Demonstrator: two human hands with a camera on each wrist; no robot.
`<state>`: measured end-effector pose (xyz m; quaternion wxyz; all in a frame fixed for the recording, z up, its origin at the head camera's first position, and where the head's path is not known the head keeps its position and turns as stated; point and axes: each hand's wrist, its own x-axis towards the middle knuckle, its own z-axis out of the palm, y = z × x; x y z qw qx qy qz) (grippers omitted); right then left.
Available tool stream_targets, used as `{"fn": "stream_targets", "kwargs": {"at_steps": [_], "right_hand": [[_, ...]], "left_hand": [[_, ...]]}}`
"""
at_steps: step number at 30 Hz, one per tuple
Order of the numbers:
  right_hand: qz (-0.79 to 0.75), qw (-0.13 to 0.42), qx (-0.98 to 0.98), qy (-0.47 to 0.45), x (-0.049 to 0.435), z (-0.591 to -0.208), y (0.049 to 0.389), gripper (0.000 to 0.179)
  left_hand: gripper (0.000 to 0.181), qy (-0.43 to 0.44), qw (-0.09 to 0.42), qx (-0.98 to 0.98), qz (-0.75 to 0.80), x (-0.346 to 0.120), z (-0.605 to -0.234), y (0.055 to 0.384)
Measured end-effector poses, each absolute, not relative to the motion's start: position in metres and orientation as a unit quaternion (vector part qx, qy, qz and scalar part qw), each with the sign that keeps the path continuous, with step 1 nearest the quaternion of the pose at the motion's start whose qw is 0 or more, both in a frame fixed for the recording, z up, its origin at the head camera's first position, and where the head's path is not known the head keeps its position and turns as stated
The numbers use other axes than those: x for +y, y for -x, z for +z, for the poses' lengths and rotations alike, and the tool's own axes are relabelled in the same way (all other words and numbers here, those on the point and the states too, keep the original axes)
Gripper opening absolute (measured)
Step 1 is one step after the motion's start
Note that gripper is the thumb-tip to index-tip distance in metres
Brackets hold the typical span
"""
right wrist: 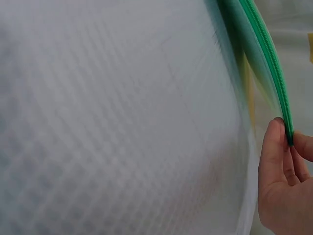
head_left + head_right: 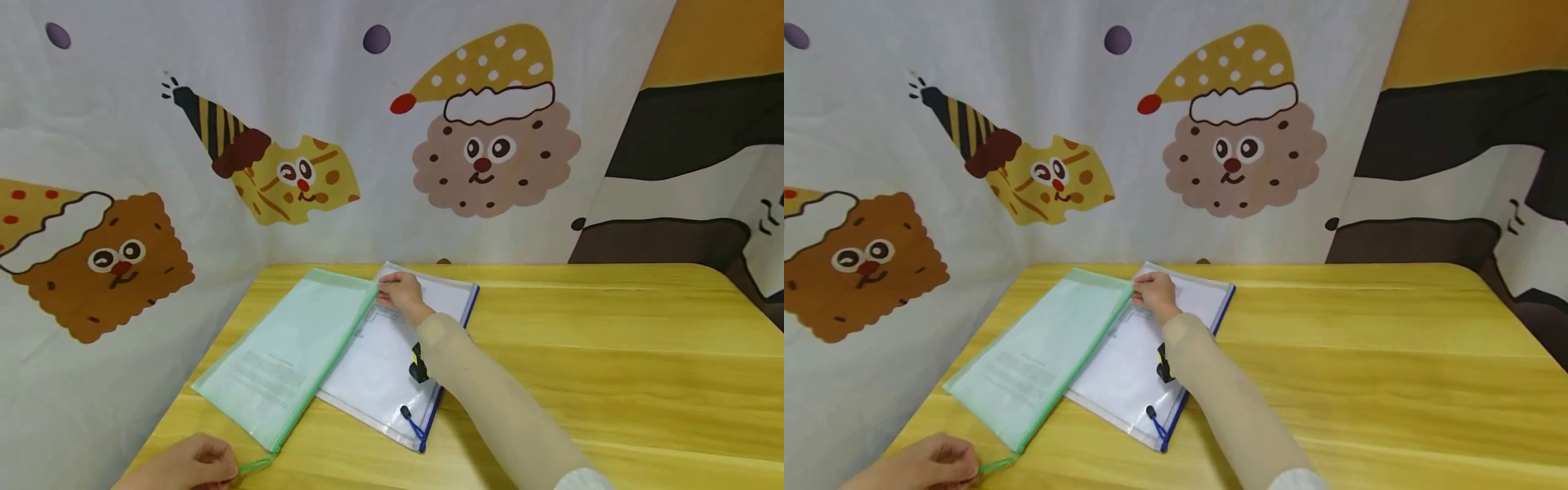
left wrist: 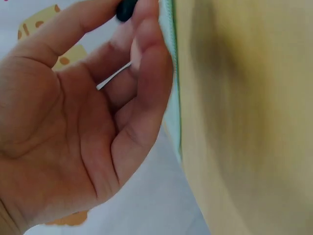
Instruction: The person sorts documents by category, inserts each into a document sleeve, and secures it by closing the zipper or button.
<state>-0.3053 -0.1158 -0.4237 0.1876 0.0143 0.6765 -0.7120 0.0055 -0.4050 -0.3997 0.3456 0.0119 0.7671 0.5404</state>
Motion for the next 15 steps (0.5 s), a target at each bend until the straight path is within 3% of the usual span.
{"fn": "stream_targets", "kwargs": {"at_steps": [6, 11, 15], "right_hand": [[-0.706, 0.206, 0.678, 0.005, -0.113, -0.421, 0.309, 0.034], [-0.675, 0.254, 0.692, 0.035, -0.104, -0.419, 0.311, 0.055], [-0.658, 0.239, 0.711, 0.064, -0.091, -0.418, 0.314, 0.049]], "left_hand": [[0.030, -0.010, 0.261, 0.861, 0.436, -0.397, -0.388, 0.035], [0.023, -0.014, 0.257, 0.885, 0.388, -0.388, -0.389, 0.056], [0.021, 0.048, 0.268, 0.920, 0.282, -0.379, -0.386, 0.060]]}}
